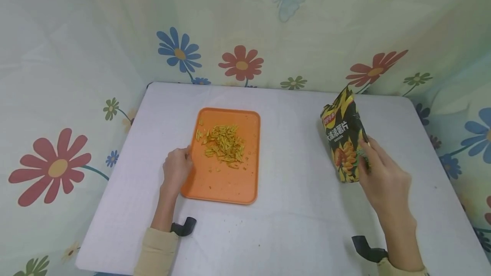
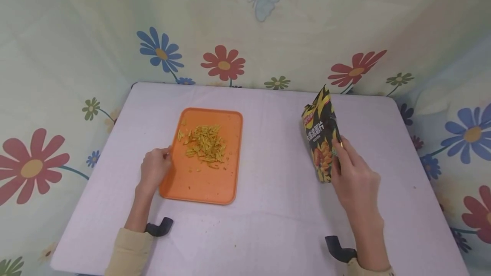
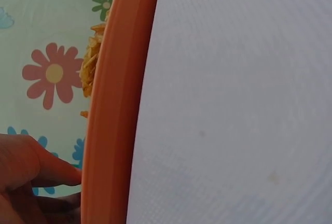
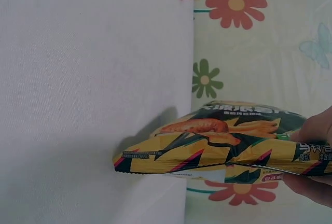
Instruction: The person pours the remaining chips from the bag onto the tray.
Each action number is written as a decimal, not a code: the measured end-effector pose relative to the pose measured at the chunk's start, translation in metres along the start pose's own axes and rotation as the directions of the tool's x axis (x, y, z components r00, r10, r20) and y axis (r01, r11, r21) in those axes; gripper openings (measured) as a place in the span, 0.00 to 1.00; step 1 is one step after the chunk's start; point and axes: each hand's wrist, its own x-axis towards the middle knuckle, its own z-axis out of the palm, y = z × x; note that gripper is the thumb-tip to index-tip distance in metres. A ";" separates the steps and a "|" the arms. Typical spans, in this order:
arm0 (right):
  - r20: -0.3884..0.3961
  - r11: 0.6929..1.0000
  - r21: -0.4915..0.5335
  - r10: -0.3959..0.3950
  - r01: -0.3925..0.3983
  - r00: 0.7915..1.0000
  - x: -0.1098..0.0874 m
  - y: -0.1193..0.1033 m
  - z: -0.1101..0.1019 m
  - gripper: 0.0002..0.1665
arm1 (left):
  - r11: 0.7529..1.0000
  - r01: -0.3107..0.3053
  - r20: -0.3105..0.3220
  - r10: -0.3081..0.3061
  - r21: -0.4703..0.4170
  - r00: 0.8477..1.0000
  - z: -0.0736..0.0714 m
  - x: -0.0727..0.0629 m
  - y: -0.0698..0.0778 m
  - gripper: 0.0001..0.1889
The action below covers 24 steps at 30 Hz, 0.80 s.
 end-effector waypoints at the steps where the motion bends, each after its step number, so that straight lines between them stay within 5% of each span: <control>1: -0.003 1.000 0.001 0.000 0.000 1.000 0.000 -0.001 0.001 0.27 | 1.000 0.000 -0.002 0.000 -0.001 1.000 0.000 0.000 0.000 0.20; 8: -0.005 1.000 0.018 -0.015 0.015 1.000 0.006 -0.006 0.007 0.27 | 1.000 0.007 -0.003 -0.007 0.001 1.000 0.001 0.001 0.000 0.20; 15: 0.143 1.000 0.005 0.011 -0.012 0.990 0.008 -0.018 0.008 0.34 | 1.000 0.005 0.005 -0.005 -0.005 1.000 0.002 0.000 0.000 0.20; 24: 0.419 0.994 0.093 0.007 -0.050 0.908 0.018 -0.032 0.009 0.39 | 1.000 -0.004 -0.011 0.004 -0.004 1.000 0.002 0.000 0.000 0.19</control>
